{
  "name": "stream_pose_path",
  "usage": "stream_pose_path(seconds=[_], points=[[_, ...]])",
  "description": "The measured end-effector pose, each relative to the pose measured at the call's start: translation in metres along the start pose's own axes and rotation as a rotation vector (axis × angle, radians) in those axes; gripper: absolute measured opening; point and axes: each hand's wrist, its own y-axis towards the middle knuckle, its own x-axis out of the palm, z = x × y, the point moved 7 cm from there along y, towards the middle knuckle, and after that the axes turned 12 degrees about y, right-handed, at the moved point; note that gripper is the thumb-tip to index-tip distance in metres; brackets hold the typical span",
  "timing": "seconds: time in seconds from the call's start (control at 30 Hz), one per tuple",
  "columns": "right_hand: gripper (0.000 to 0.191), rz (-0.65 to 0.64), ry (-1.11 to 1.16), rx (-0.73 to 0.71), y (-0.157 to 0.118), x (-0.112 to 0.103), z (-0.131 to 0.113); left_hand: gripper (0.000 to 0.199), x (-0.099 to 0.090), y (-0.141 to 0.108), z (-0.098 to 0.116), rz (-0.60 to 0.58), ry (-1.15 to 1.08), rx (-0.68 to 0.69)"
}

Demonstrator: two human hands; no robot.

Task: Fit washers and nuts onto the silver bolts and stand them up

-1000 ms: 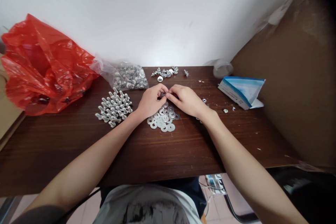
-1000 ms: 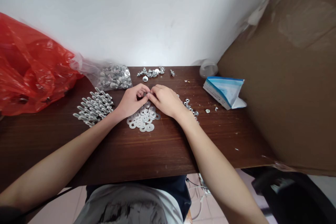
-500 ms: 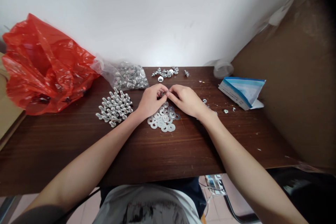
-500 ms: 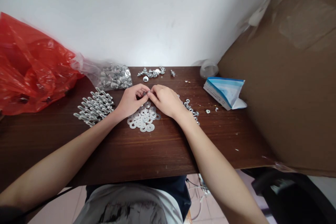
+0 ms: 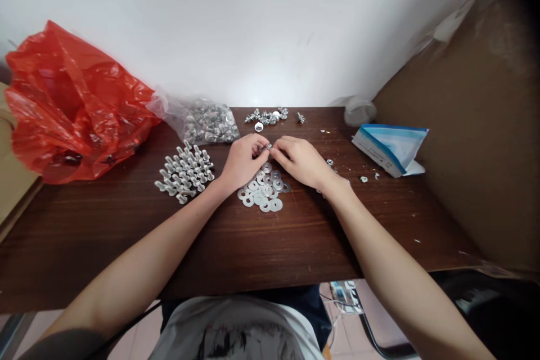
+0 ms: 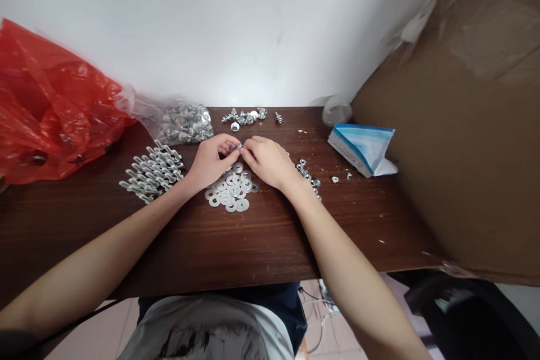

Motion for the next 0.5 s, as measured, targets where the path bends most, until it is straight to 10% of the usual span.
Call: stream_pose_path(seconds=[0.5], points=[[0.021, 0.031, 0.027, 0.034, -0.0003, -0.0017, 0.0019, 0.009, -0.0025, -0.0003, 0.0070, -0.013, 0.014, 0.066]])
